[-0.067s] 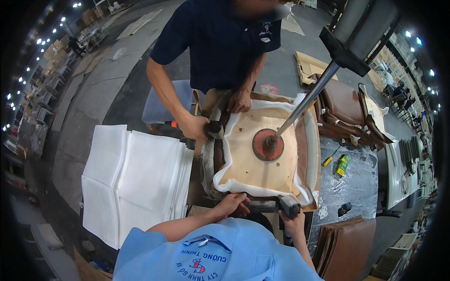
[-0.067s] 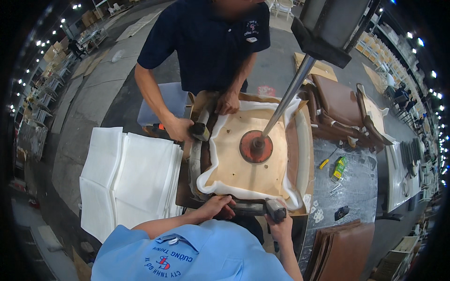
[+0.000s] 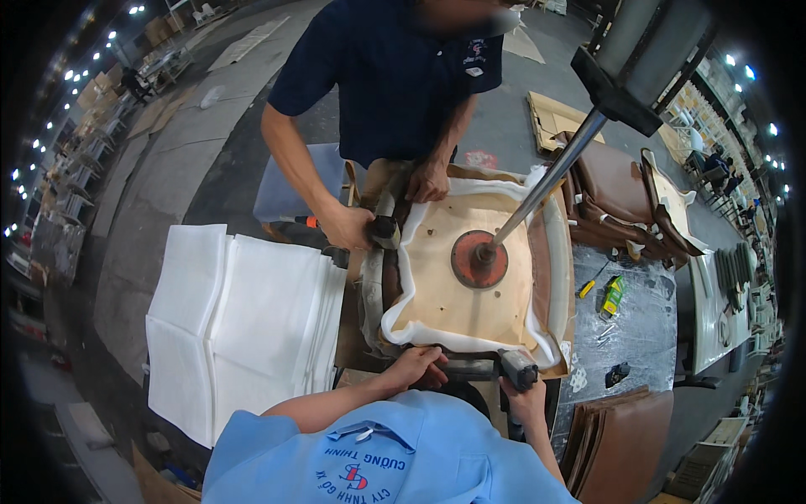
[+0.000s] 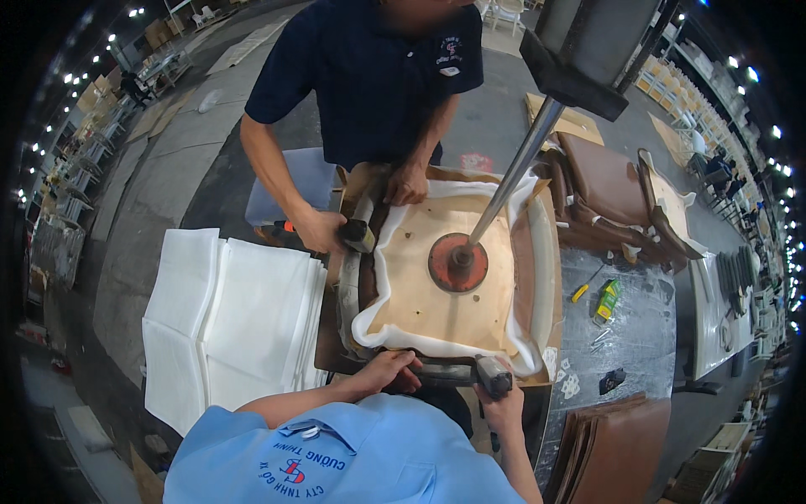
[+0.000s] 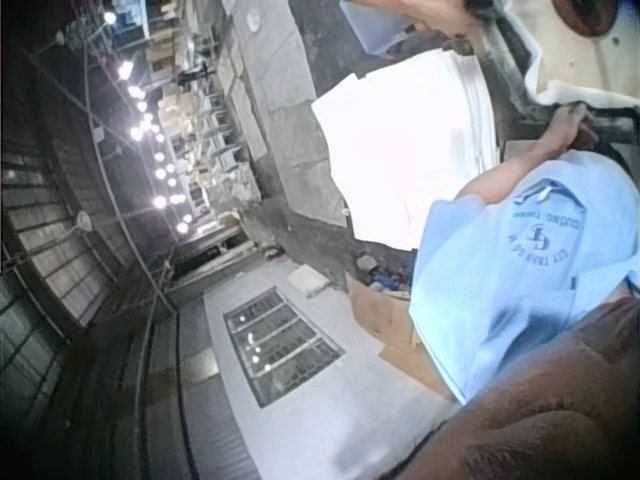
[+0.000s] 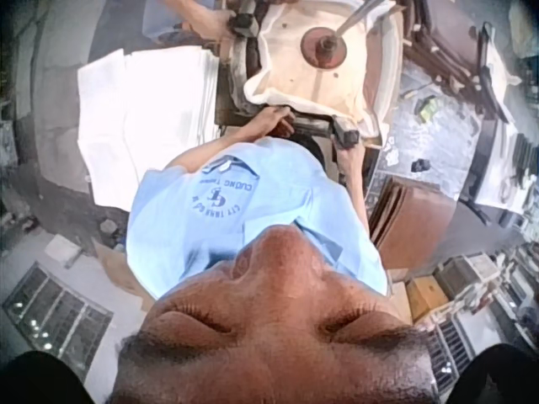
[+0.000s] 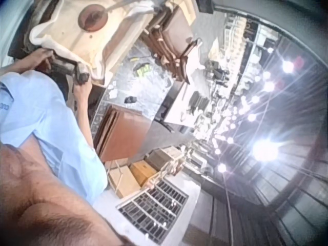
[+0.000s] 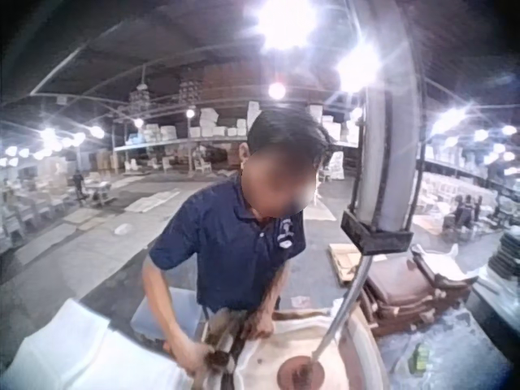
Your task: The person places a white foam sheet over a wooden chair seat base and uses a pneumatic staple gun to attach the foam to the underside. A coworker assists by holding the seat and applying glue. The person then flips the seat and places a brown leather cover over it.
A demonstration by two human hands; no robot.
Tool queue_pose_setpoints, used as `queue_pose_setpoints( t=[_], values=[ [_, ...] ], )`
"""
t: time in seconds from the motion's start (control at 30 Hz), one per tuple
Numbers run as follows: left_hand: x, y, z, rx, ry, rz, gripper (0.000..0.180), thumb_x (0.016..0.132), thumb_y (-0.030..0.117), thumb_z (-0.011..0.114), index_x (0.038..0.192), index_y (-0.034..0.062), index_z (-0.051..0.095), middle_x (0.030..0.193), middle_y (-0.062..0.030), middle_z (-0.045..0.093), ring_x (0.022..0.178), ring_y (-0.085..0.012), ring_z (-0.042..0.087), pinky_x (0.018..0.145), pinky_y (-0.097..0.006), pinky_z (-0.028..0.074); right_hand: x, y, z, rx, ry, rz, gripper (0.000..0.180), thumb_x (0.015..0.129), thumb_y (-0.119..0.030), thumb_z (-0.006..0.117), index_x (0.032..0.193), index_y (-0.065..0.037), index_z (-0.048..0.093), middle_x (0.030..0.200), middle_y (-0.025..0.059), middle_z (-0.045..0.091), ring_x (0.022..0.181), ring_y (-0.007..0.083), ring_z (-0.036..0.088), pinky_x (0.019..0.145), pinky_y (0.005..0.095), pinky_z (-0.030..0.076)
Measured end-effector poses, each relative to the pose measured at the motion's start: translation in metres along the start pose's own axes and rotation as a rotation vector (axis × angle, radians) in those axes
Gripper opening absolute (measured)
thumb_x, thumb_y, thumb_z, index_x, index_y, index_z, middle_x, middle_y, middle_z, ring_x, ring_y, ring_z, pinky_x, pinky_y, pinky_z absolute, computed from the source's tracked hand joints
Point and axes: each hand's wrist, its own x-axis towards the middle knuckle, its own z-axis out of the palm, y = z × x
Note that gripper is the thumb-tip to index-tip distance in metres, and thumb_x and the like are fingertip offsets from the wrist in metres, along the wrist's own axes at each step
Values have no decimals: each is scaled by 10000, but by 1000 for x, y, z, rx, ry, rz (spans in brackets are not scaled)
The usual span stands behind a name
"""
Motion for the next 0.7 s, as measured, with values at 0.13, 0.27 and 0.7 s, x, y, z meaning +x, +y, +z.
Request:
queue_pose_setpoints(
  t=[0.13, 0.27, 0.7],
  values=[
    [3, -1, 0, 3, -18, 13, 463, 1187, 446, 473, 1314, 35, 644, 990, -202, 812, 835, -251, 780, 807, -379, 635, 0, -9, 3, 8, 33, -39, 753, 887, -90, 883, 1565, -39, 559, 1336, 172, 777, 1250, 250, 742, 1107, 383, 551],
    [7, 2, -1, 29, -18, 11, 458, 1188, 433, 475, 1321, 30, 648, 991, -205, 812, 837, -250, 784, 809, -379, 635, 2, -12, 3, -4, 58, -54, 747, 884, -84, 886, 1559, -53, 568, 1348, 167, 773, 1259, 245, 737, 1114, 383, 548],
    [-20, 27, 11, 748, -79, 501, 336, 1061, 293, 710, 1291, 48, 719, 1096, -97, 799, 1005, -267, 759, 931, -412, 587, 6, -6, 6, 17, 124, -49, 741, 838, -71, 915, 1515, -61, 615, 1354, 190, 755, 1280, 322, 728, 1117, 413, 549]
  ],
)
